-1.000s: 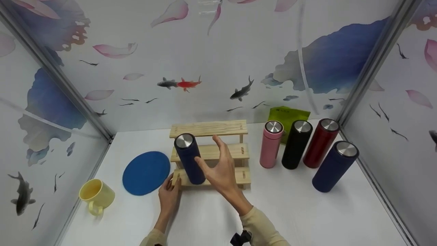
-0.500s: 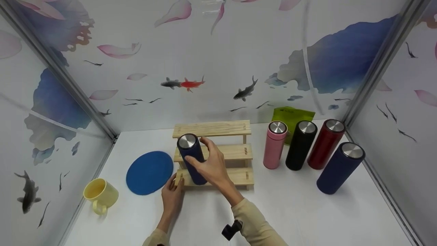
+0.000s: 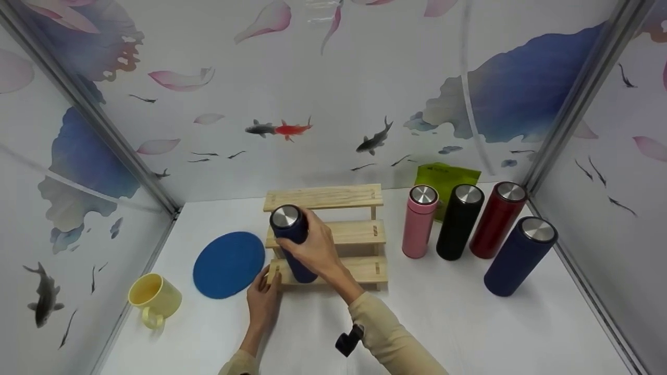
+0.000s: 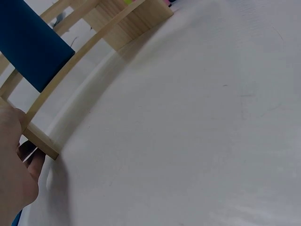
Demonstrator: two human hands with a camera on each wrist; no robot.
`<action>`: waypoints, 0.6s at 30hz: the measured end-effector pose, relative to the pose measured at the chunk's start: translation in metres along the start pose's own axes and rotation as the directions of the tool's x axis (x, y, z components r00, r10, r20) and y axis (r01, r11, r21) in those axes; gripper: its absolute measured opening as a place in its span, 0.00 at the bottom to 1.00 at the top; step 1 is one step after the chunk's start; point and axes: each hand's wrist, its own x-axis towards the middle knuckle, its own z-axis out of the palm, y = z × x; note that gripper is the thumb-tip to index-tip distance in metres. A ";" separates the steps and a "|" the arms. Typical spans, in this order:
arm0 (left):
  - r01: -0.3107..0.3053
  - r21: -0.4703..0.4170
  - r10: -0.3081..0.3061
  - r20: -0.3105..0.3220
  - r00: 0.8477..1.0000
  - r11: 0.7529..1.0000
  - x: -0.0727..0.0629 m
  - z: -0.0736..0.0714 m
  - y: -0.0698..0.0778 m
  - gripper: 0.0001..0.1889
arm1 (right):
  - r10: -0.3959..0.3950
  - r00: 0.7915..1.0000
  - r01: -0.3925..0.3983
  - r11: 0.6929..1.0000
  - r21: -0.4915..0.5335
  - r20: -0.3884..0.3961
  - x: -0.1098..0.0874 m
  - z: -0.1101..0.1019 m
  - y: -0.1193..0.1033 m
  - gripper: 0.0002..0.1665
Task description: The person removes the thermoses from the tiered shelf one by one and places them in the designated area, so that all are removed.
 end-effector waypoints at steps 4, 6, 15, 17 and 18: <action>-0.010 0.002 0.010 -0.004 1.000 1.000 0.000 0.002 0.000 0.25 | -0.016 1.000 0.016 1.000 -0.014 -0.006 0.001 -0.003 0.001 0.40; -0.010 0.009 0.010 -0.003 1.000 1.000 0.000 0.002 0.000 0.25 | -0.028 0.999 0.028 1.000 -0.013 -0.019 0.000 -0.004 0.002 0.40; -0.011 0.022 0.011 -0.011 1.000 1.000 -0.001 0.001 0.001 0.25 | -0.042 0.997 0.042 0.999 -0.003 -0.061 -0.009 -0.019 0.008 0.42; -0.011 0.021 0.011 -0.014 1.000 1.000 0.000 0.002 0.001 0.25 | -0.038 0.997 0.038 0.999 -0.004 -0.074 -0.012 -0.023 0.009 0.42; -0.009 0.020 0.010 -0.017 1.000 1.000 0.000 0.001 0.001 0.25 | -0.038 0.996 0.038 0.999 -0.004 -0.080 -0.013 -0.025 0.010 0.42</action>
